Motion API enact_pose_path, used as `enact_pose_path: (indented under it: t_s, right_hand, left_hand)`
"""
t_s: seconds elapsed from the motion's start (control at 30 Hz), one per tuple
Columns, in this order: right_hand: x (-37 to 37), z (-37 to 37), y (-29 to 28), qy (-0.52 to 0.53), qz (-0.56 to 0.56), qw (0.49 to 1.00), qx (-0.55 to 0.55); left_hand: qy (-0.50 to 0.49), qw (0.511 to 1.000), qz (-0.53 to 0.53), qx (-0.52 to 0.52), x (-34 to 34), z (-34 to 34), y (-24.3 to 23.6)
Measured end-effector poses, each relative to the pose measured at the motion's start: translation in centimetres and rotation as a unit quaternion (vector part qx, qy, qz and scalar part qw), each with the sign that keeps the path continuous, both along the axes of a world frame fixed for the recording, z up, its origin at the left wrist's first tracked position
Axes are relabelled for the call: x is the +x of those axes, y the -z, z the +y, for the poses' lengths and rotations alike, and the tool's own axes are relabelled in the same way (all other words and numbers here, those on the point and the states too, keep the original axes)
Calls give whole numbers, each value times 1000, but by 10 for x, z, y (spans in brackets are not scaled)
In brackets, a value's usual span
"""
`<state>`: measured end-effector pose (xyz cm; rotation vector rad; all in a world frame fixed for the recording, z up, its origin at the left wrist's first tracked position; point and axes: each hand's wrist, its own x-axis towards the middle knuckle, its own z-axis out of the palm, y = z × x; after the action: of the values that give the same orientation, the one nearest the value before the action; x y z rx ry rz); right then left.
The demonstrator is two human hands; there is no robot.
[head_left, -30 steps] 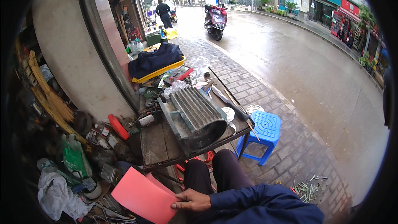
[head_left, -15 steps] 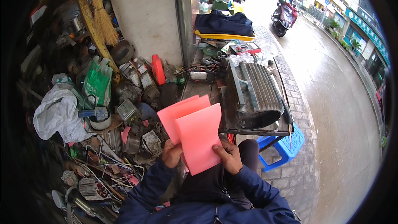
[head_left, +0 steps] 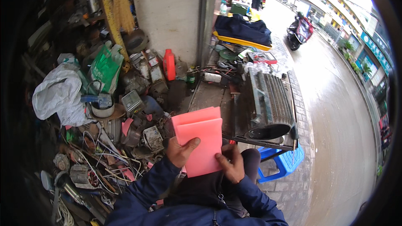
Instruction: The person sits on a low stool and uses shears to cut a long pink sheet into smaller rectangular pieces. They fold the sheet, cut it, and place the cut pieces on the workbench. The person also briefly handles a small metal can and a glass jar before resuming cutting.
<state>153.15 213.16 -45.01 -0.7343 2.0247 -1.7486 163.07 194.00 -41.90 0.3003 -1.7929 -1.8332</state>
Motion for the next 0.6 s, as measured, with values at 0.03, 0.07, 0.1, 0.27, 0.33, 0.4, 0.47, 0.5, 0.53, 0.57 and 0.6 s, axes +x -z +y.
enact_pose_path:
  t_s: [0.03,0.07,0.1,0.27,0.33,0.4,0.47,0.5,0.53,0.57,0.6]
  right_hand:
    - [-5,-6,-5,-5,-12,996,-88]
    - [-10,-11,-12,0,-13,995,-95]
    - [-11,-17,-18,-9,-12,989,-146]
    - [-17,-45,-48,-9,91,985,-146]
    - [-12,-50,-54,-20,118,984,-132]
    - [-8,-54,-55,0,108,983,-149]
    - [-7,-55,-53,8,71,984,-161]
    - [-7,-55,-51,8,56,984,-169]
    - [-8,-54,-50,4,40,985,-169]
    - [-10,-53,-48,-1,25,986,-164]
    - [-11,-51,-46,-7,10,987,-159]
  left_hand:
    - [8,1000,4,-11,2,0,2]
    - [29,1000,-1,7,4,-1,4]
    - [53,998,-4,14,5,-1,5]
    - [129,991,-21,-13,6,3,9]
    - [115,993,-4,-9,6,2,9]
    - [105,995,0,-4,6,2,10]
    - [103,994,-14,16,5,1,10]
    - [99,995,-14,10,5,2,10]
    - [96,995,-15,5,5,2,10]
    - [97,995,-16,-9,5,3,9]
    - [95,995,-24,3,4,3,9]
